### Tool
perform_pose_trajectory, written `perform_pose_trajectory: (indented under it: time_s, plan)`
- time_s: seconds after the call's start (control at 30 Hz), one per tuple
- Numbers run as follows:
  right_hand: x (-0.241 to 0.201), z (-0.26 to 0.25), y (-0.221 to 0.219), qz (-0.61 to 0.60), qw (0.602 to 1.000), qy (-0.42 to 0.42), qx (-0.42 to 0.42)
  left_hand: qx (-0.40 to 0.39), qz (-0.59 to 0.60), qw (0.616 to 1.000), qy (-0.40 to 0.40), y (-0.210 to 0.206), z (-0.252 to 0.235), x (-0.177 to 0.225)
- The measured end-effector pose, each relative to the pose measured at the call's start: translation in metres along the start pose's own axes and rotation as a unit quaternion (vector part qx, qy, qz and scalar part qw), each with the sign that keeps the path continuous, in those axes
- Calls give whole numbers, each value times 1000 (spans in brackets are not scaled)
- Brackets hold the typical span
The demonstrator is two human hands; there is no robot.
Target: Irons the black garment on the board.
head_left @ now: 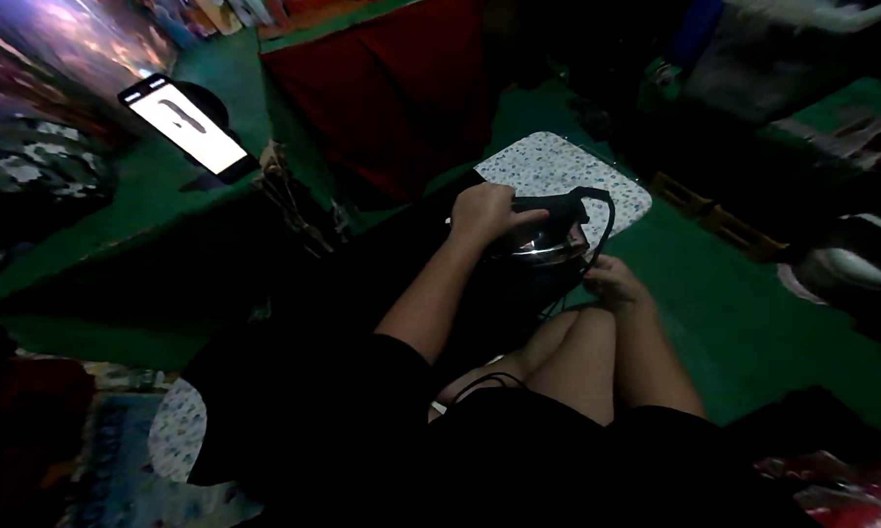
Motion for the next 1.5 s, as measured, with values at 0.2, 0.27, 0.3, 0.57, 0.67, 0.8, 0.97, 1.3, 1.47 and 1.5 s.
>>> perform_pose_trajectory:
  time_s: [0.2,0.27,0.3,0.57,0.67,0.8,0.97,1.3,1.47,1.5]
  plan:
    - [3,2,7,49,996,-12,73,-23,-5,1000,-12,2,11,1]
    - [2,4,11,55,994,-9,99,-25,1,1000,-9,1,26,-5]
    - [4,3,14,54,993,-1,105,-25,2,1000,-6,1,37,-10]
    - [-3,5,6,8,996,54,76,62,15,994,93,-5,184,-103]
    - [-3,6,5,8,996,52,73,108,4,977,183,-8,251,-145]
    - [-5,9,2,37,995,42,87,106,-6,944,312,-10,326,-193]
    - [-7,10,0,60,993,36,96,110,-8,901,419,-9,380,-227]
    - [-8,8,-3,94,992,-7,82,109,6,937,333,7,295,-202]
    - [-10,10,-5,115,989,8,89,89,0,972,216,8,199,-153]
    - [-11,11,-5,114,990,15,86,81,3,978,193,8,180,-139]
Point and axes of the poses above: each hand's wrist, its own z-axis away from the middle knuckle, its own y-axis out of the back of the hand, x = y × z, the point moved 5 cm from there along -z, towards the middle knuckle, and after that the axes turned 2 degrees about -z, right-handed, at the moved point
